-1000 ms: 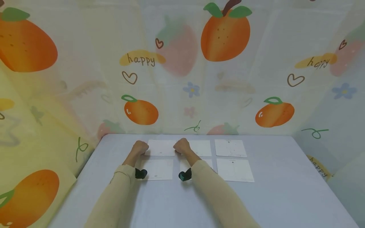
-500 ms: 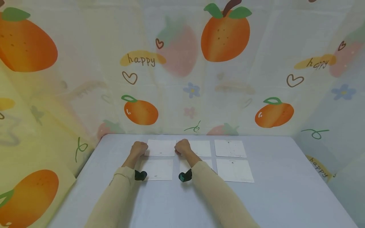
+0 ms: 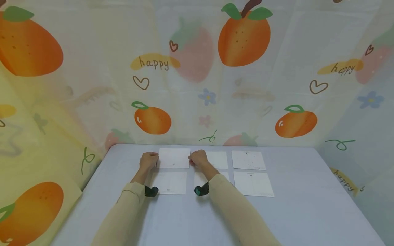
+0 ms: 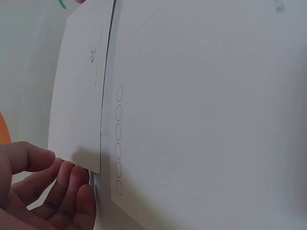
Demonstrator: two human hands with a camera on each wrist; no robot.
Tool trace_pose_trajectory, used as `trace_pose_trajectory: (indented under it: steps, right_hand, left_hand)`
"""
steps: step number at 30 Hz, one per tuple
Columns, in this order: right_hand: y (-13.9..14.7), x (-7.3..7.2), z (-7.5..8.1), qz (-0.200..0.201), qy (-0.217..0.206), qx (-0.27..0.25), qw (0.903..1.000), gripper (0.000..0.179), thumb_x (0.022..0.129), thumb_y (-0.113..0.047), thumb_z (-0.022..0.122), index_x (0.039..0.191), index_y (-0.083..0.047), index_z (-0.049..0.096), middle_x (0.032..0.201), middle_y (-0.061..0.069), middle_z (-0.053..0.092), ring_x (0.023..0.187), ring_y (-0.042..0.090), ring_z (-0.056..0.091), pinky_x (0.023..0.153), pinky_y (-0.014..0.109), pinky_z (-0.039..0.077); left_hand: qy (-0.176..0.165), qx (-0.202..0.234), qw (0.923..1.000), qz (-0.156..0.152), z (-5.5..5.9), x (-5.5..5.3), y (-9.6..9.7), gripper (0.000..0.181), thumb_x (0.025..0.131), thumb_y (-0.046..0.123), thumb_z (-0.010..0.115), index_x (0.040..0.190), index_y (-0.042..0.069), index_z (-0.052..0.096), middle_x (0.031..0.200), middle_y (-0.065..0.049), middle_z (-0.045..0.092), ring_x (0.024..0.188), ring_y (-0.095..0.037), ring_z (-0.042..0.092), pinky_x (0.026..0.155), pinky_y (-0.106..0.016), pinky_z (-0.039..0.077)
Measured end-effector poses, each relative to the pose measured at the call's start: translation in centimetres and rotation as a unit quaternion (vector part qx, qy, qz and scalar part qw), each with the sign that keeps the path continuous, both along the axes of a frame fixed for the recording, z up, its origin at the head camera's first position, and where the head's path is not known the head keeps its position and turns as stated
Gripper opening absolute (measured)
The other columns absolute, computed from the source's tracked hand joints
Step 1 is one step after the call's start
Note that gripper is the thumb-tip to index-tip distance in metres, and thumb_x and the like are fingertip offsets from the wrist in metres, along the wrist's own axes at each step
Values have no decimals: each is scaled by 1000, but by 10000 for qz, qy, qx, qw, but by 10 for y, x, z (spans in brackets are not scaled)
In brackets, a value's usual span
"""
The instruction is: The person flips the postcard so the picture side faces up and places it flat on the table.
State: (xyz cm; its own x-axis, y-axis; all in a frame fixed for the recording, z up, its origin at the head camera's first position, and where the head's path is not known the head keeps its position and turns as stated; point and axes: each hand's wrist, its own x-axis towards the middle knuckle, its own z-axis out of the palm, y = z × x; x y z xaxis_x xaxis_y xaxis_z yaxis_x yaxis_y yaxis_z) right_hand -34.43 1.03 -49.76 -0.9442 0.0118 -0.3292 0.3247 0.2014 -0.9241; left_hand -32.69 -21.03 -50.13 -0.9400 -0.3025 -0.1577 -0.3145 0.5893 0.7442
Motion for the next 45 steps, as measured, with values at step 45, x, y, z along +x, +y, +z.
trace_pose_trajectory:
  steps: [45]
  right_hand:
    - [9,4,14,-241,610,-732,9952,22,92,-9,63,108,5,70,99,15,72,74,8,63,72,22,56]
  left_hand:
    - [1318,118,9870,908,18,11,6,26,90,23,62,100,2,74,96,-18,72,82,-29,63,70,-34,41]
